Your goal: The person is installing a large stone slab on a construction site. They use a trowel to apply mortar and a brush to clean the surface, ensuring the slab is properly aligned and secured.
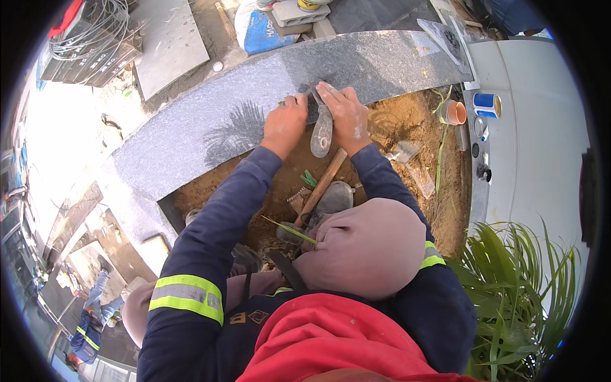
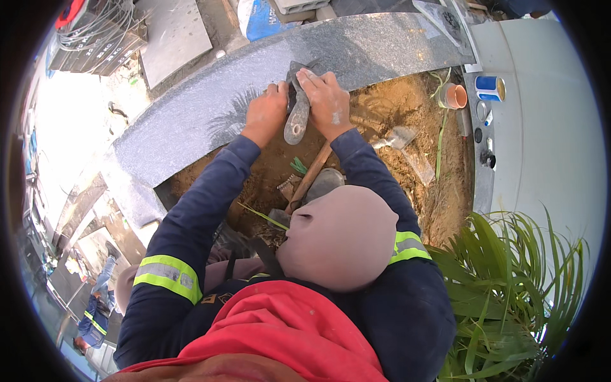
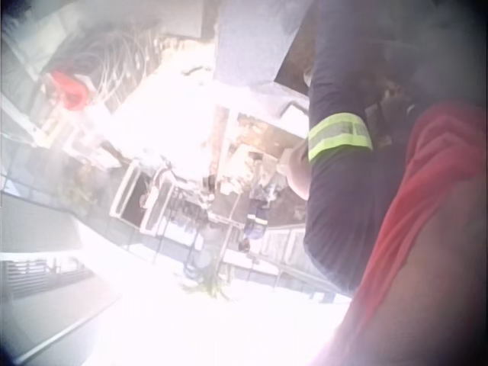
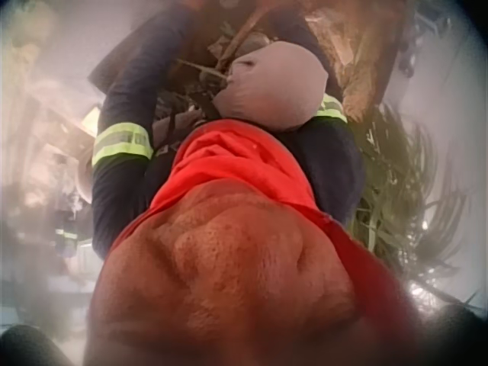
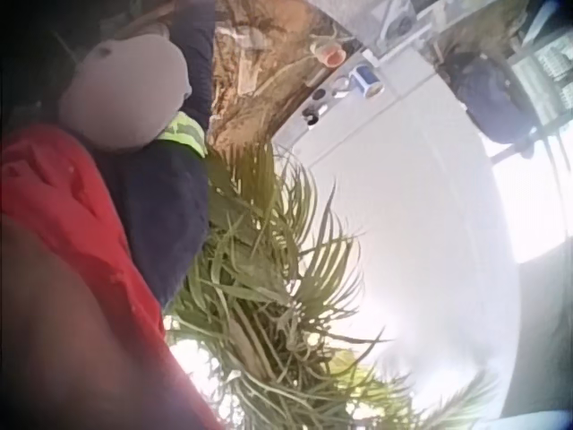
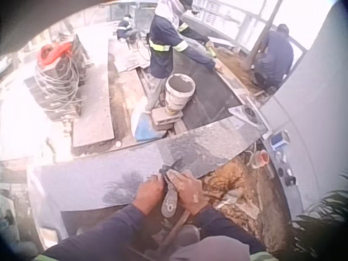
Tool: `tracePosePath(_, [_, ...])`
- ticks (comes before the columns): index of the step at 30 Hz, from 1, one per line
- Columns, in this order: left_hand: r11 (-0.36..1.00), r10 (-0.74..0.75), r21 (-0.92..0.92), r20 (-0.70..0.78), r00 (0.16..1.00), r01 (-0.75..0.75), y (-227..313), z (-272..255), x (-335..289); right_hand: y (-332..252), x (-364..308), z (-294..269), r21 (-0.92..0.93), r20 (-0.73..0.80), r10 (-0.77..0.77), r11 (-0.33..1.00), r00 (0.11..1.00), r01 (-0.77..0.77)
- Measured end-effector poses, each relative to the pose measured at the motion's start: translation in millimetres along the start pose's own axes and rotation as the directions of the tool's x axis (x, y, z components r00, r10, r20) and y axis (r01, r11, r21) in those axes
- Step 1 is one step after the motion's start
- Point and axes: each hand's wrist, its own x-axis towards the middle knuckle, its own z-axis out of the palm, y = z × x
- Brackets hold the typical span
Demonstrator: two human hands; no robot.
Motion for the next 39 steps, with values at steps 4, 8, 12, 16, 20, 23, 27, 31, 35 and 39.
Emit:
tracePosePath(4, [0.999, -0.027, -0.034, 0.011, 1.000, 0.027, 1, 1, 2, 60, 15, 6, -0.010, -0.168, 0.118, 0.993, 0.979, -0.122])
tracePosePath(8, [0.653, -0.233, -0.714, 0.129, 0.964, 0.253, 0, 9, 5, 23, 13, -5, 0.123, -0.245, 0.040, 0.992, 0.969, -0.011])
tracePosePath(12, [-0.349, -0.135, -0.850, 0.462, 0.877, 0.394, 20, -37, 14, 2, -8, 12, 0.226, -0.301, 0.017, 0.973, 0.953, 0.054])
tracePosePath(16, [-0.547, 0.005, -0.724, 0.499, 0.867, 0.420, 24, -49, 17, 8, 9, 1, 0.255, -0.388, 0.017, 0.963, 0.922, 0.089])
tracePosePath(20, [-0.633, 0.068, -0.660, 0.472, 0.879, 0.404, 29, -57, 12, 14, 36, -12, 0.326, -0.492, 0.102, 0.943, 0.865, 0.074])
tracePosePath(23, [-0.736, 0.160, -0.556, 0.411, 0.897, 0.386, 28, -59, 15, -6, 26, -19, 0.257, -0.533, -0.041, 0.944, 0.845, 0.208])
tracePosePath(27, [-0.740, 0.292, -0.508, 0.349, 0.890, 0.442, 25, -65, 7, 21, 37, -20, 0.279, -0.539, 0.087, 0.957, 0.838, 0.079])
tracePosePath(31, [-0.792, -0.004, -0.548, 0.443, 0.897, 0.267, 48, -99, 17, -7, 28, -37, 0.297, -0.604, -0.008, 0.925, 0.797, 0.235])
tracePosePath(35, [-0.629, 0.013, -0.668, 0.502, 0.865, 0.397, 39, -89, 17, -24, 26, -45, 0.250, -0.528, -0.190, 0.897, 0.828, 0.366])
tracePosePath(39, [-0.564, 0.049, -0.683, 0.533, 0.844, 0.464, 31, -103, 9, -14, 35, -41, 0.238, -0.482, -0.202, 0.906, 0.853, 0.349])
